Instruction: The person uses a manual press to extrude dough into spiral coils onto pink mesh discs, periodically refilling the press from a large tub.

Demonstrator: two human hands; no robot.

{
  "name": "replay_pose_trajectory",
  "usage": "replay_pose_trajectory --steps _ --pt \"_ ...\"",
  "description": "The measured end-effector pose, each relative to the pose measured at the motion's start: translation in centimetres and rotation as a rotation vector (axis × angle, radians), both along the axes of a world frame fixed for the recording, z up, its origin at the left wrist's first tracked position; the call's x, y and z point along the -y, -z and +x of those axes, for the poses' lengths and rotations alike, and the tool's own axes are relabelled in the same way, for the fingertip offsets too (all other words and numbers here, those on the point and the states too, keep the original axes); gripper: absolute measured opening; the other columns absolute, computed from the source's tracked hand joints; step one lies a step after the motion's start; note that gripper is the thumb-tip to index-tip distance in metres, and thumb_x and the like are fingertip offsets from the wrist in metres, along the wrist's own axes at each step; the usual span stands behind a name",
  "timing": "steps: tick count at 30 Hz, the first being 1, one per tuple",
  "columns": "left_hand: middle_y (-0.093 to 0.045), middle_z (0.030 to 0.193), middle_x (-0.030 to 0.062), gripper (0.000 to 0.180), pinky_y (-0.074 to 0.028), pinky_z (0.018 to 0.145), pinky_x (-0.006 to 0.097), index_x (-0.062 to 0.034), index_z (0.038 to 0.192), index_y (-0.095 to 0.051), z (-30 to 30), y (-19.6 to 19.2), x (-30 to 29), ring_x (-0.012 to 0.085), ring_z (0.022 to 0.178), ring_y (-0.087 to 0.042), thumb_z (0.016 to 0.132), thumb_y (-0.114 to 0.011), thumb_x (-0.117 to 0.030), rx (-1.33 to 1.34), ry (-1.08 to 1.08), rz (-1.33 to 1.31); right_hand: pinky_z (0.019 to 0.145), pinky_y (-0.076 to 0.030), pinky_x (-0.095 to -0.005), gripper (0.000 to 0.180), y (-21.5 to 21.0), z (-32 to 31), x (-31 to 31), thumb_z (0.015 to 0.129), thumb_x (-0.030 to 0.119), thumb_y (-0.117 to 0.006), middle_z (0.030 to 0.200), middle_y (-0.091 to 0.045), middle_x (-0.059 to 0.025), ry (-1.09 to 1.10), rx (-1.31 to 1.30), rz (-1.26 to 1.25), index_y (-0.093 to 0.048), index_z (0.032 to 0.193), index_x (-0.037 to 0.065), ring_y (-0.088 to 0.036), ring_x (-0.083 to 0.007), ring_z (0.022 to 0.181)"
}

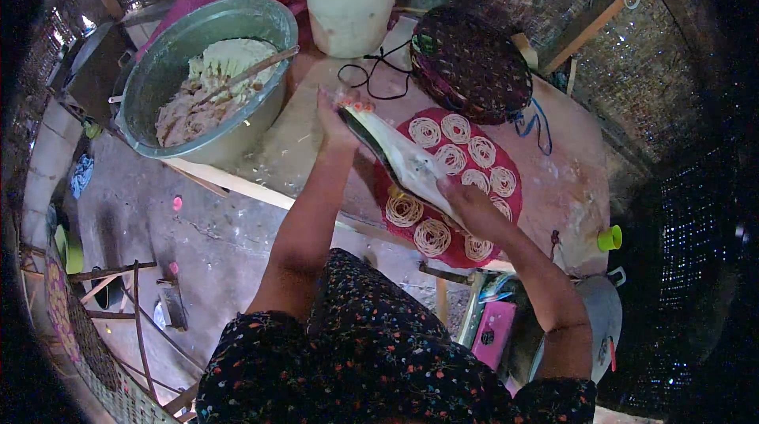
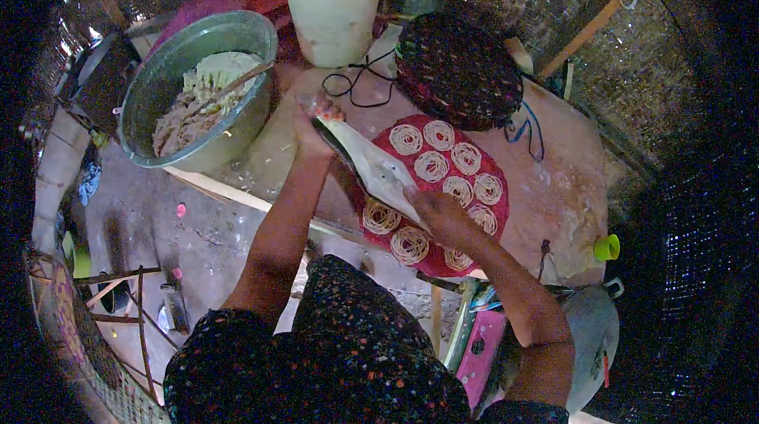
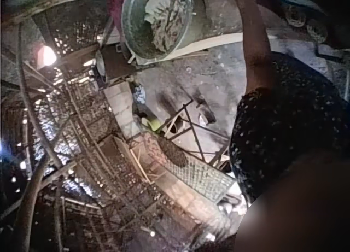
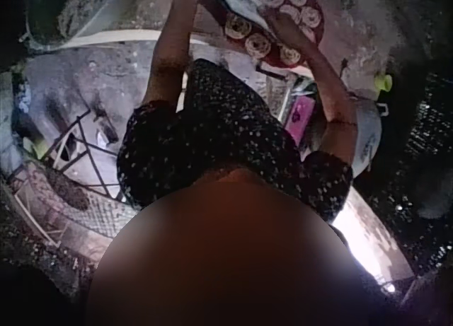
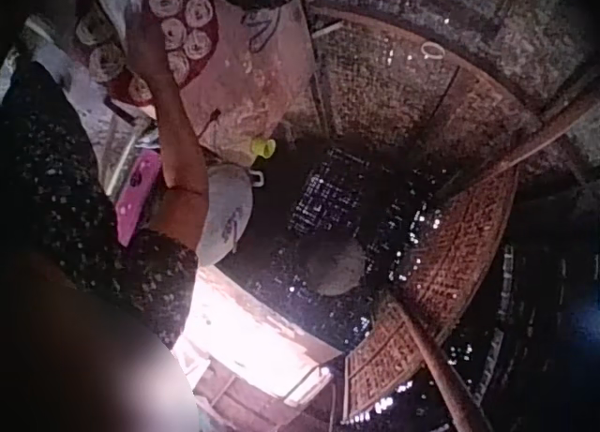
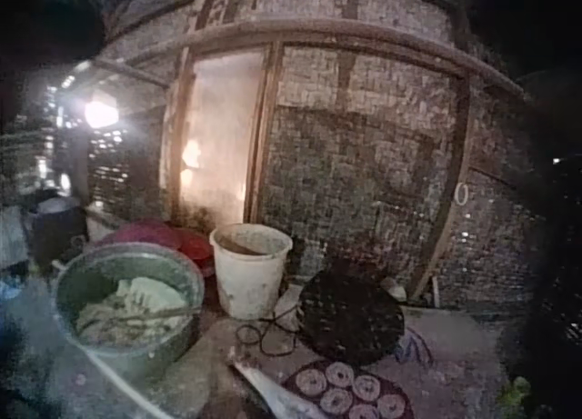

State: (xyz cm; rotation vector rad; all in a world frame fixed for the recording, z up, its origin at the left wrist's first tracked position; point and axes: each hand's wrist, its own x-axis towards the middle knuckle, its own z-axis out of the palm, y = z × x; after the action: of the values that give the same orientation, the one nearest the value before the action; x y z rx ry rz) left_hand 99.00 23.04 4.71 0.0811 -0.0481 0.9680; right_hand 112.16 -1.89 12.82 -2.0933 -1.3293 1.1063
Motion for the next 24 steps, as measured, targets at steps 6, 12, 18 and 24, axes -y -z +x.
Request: replay_pose_trajectory --steps 6,12,18,24 --pt "-0.044 0.06 0.0054 0.051 -0.039 0.059 0.037 -0.0094 0.069 -0.044 2.4 -3.6 -0.8 0.0223 0.055 -0.042 0.084 -0.033 -0.056 0.04 0.104 0.024 0.039 -0.037 -0.0313 0.067 -3.5 2.5 -0.8 0.086 0.062 -0.029 0.06 -0.053 -0.0094 0.177 -0.26 -0.143 -0.056 0.078 0.002 -0.048 -0.0172 0.045" --pt "-0.043 0.055 0.0047 0.051 -0.038 0.05 0.035 -0.0108 0.064 -0.043 8.1 -1.9 0.7 0.0211 0.048 -0.041 0.086 -0.026 -0.054 -0.188 0.049 -0.26 0.04 -0.041 -0.0389 0.058 -0.6 8.4 -0.7 0.088 0.054 -0.032 0.063 -0.056 -0.0153 0.157 0.021 -0.26 -0.047 0.107 0.0 -0.057 -0.025 0.051" --pt "-0.038 0.053 0.0056 0.051 -0.034 0.05 0.039 -0.0123 0.06 -0.034 7.5 -3.3 -0.9 0.0224 0.048 -0.036 0.088 -0.018 -0.053 -0.094 0.022 -0.11 0.053 -0.046 -0.0409 0.065 -1.1 6.7 -0.1 0.089 0.055 -0.025 0.065 -0.055 -0.0205 -0.019 0.203 0.018 -0.055 0.1 -0.002 -0.06 -0.0329 0.059" --pt "-0.035 0.05 0.004 0.053 -0.033 0.05 0.034 -0.0131 0.055 -0.033 7.2 -3.2 1.0 0.0199 0.047 -0.035 0.086 -0.02 -0.053 -0.089 0.086 -0.113 0.052 -0.045 -0.0349 0.05 -5.9 5.1 -0.3 0.089 0.044 -0.035 0.06 -0.053 -0.0141 0.13 0.08 -0.267 -0.047 0.104 -0.002 -0.056 -0.026 0.054"
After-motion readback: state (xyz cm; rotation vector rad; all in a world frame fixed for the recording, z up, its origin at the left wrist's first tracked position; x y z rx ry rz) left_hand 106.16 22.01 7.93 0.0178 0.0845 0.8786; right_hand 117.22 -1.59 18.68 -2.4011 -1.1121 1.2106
